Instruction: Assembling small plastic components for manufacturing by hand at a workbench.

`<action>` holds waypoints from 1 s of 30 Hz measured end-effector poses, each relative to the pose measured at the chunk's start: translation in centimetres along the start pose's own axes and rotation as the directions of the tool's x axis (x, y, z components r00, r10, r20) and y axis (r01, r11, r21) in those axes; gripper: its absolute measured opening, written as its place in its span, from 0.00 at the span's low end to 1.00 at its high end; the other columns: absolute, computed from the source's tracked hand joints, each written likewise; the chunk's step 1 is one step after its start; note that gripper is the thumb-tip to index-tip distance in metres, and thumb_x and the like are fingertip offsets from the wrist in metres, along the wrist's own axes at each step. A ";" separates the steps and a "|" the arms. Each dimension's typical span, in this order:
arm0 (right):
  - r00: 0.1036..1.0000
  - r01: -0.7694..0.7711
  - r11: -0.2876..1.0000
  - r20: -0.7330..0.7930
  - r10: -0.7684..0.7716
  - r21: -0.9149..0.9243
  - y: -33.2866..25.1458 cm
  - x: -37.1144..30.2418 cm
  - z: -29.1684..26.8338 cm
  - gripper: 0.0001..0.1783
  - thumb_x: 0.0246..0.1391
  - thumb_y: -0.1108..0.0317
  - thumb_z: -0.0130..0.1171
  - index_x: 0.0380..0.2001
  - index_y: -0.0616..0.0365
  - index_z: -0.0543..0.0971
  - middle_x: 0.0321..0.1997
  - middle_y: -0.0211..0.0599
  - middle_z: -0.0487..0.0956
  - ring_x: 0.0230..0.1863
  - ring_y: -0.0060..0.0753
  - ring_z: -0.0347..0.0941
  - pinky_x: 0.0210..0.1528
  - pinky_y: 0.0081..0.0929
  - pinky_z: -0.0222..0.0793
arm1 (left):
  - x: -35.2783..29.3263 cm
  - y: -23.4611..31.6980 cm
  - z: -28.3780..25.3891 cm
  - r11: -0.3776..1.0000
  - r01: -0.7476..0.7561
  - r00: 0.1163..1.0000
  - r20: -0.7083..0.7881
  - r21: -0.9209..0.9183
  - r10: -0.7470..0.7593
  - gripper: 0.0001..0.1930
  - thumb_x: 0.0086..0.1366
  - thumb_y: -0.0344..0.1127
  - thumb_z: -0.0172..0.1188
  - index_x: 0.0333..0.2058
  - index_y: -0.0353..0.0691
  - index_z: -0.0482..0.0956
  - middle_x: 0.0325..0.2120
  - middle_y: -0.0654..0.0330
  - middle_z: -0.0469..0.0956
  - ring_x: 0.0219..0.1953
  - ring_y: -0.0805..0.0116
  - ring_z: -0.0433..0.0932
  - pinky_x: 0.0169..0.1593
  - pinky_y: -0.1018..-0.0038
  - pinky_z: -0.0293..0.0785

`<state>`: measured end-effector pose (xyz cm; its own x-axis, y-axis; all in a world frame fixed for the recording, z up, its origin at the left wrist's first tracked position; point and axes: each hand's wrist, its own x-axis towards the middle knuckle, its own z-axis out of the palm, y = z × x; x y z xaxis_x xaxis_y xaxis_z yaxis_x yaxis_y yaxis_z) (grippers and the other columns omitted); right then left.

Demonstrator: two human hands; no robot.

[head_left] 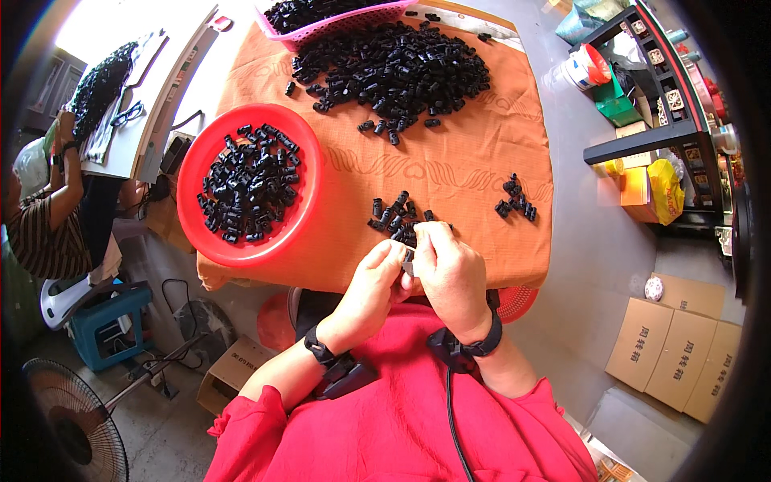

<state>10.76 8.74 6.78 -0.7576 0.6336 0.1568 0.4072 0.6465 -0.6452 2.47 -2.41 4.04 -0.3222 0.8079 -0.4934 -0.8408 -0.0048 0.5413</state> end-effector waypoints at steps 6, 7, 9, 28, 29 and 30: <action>0.997 -0.068 0.995 -0.026 0.070 0.069 0.5 -0.1 0.0 0.04 0.63 0.71 0.56 0.39 0.57 0.77 0.26 0.46 0.81 0.28 0.53 0.79 0.29 0.45 0.74 | 0.0 0.3 -0.8 0.999 0.017 1.000 -0.006 0.035 -0.017 0.09 0.78 0.39 0.47 0.40 0.41 0.73 0.26 0.66 0.73 0.28 0.77 0.70 0.33 0.79 0.68; 0.991 -0.119 0.982 -0.035 0.125 0.144 1.1 -0.1 0.1 0.05 0.64 0.71 0.55 0.40 0.57 0.78 0.25 0.47 0.81 0.28 0.52 0.80 0.28 0.43 0.74 | 0.1 0.6 -1.2 1.000 0.008 0.999 0.039 0.005 -0.008 0.10 0.78 0.38 0.47 0.42 0.41 0.74 0.28 0.65 0.75 0.29 0.75 0.73 0.34 0.78 0.70; 0.983 -0.167 0.961 -0.040 0.180 0.219 1.5 0.0 -0.2 0.05 0.65 0.71 0.55 0.41 0.58 0.78 0.25 0.47 0.81 0.27 0.52 0.80 0.28 0.42 0.74 | 0.7 1.1 -2.6 0.997 0.029 0.999 0.040 -0.065 -0.026 0.12 0.77 0.40 0.48 0.45 0.39 0.75 0.32 0.60 0.80 0.33 0.68 0.79 0.37 0.74 0.75; 0.973 -0.229 0.938 0.022 0.231 0.259 1.7 0.0 -0.6 0.06 0.67 0.69 0.53 0.41 0.58 0.78 0.25 0.47 0.81 0.26 0.49 0.81 0.27 0.39 0.74 | 2.0 0.3 -3.7 -0.176 -0.270 0.835 0.321 0.947 0.447 0.19 0.55 0.38 0.71 0.41 0.38 0.75 0.33 0.53 0.74 0.35 0.53 0.77 0.39 0.64 0.75; 0.978 -0.204 0.953 0.005 0.208 0.223 1.8 -0.1 -0.5 0.06 0.67 0.69 0.54 0.40 0.58 0.78 0.25 0.47 0.81 0.26 0.48 0.81 0.27 0.39 0.74 | 2.0 0.2 -3.8 -0.177 -0.259 0.825 0.312 0.950 0.471 0.20 0.56 0.38 0.71 0.42 0.37 0.75 0.32 0.54 0.74 0.33 0.55 0.76 0.38 0.65 0.75; 0.983 -0.180 0.966 -0.012 0.186 0.186 2.0 -0.1 -0.5 0.06 0.67 0.70 0.54 0.40 0.59 0.78 0.25 0.47 0.81 0.26 0.48 0.81 0.27 0.39 0.74 | 2.0 0.4 -3.7 -0.177 -0.260 0.825 0.314 0.949 0.471 0.20 0.56 0.38 0.71 0.42 0.37 0.75 0.32 0.54 0.74 0.33 0.55 0.76 0.38 0.65 0.75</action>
<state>11.87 10.14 5.83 -0.6624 0.7479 0.0433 0.4350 0.4311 -0.7905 -0.08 -3.00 0.79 -0.5250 0.8489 0.0617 0.6455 0.3498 0.6789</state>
